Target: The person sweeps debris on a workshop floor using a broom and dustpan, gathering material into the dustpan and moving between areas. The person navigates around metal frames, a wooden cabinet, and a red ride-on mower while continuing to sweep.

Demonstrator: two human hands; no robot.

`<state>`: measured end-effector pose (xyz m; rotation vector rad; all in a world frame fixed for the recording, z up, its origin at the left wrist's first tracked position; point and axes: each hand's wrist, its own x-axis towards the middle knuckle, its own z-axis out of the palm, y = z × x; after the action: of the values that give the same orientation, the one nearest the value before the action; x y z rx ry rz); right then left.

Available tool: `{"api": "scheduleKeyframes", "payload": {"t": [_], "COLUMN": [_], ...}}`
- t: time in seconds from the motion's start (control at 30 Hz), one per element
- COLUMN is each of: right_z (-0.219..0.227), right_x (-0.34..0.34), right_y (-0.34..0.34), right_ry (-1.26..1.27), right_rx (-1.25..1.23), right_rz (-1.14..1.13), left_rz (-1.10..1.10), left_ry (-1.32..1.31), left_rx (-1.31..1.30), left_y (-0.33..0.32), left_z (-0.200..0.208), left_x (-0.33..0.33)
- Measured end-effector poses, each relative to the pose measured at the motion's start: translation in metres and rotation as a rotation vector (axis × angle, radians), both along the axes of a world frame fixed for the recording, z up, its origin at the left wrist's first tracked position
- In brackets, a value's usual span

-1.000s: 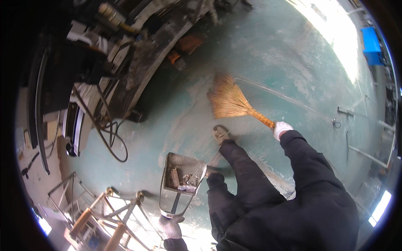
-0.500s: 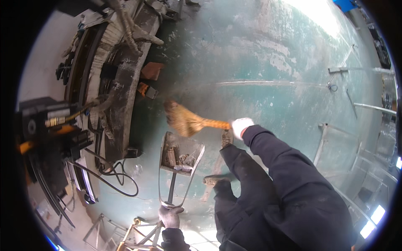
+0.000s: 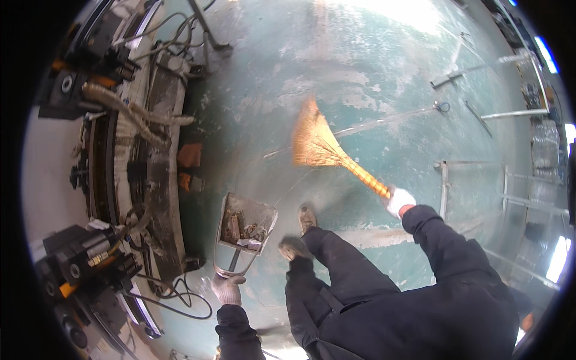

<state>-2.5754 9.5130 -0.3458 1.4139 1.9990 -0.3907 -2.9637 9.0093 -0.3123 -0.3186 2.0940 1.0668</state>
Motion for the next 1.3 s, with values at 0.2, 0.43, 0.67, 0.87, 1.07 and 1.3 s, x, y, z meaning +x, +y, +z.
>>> {"api": "scheduleKeyframes", "payload": {"t": [0.2,0.43,0.67,0.87,1.07,1.3], "right_z": [0.06,0.079,-0.174,-0.129,0.045,0.062], "right_x": [0.098,0.211,0.21,-0.045,0.024,0.148], "right_y": [-0.116,-0.209,-0.144,-0.041,0.032,0.141], "right_ry": [0.532,0.253,0.111,0.456,0.906,0.899], "right_rx": [-0.687,-0.31,-0.344,-0.396,-0.639,-0.427], "right_rz": [-1.191,-1.401,-0.384,-0.043,-1.43,-1.569], "left_rz": [-0.064,-0.24,-0.284,-0.246,-0.164,-0.155], "left_ry": [0.065,0.027,-0.053,0.005,0.066,0.124], "left_rx": [0.151,0.304,0.132,0.065,0.114,0.081], "left_y": [0.029,0.064,0.107,0.182,0.278,0.355], "left_z": [0.025,0.023,0.063,0.117,0.151,0.132], "left_x": [-0.011,-0.018,0.013,0.061,0.092,0.069]}}
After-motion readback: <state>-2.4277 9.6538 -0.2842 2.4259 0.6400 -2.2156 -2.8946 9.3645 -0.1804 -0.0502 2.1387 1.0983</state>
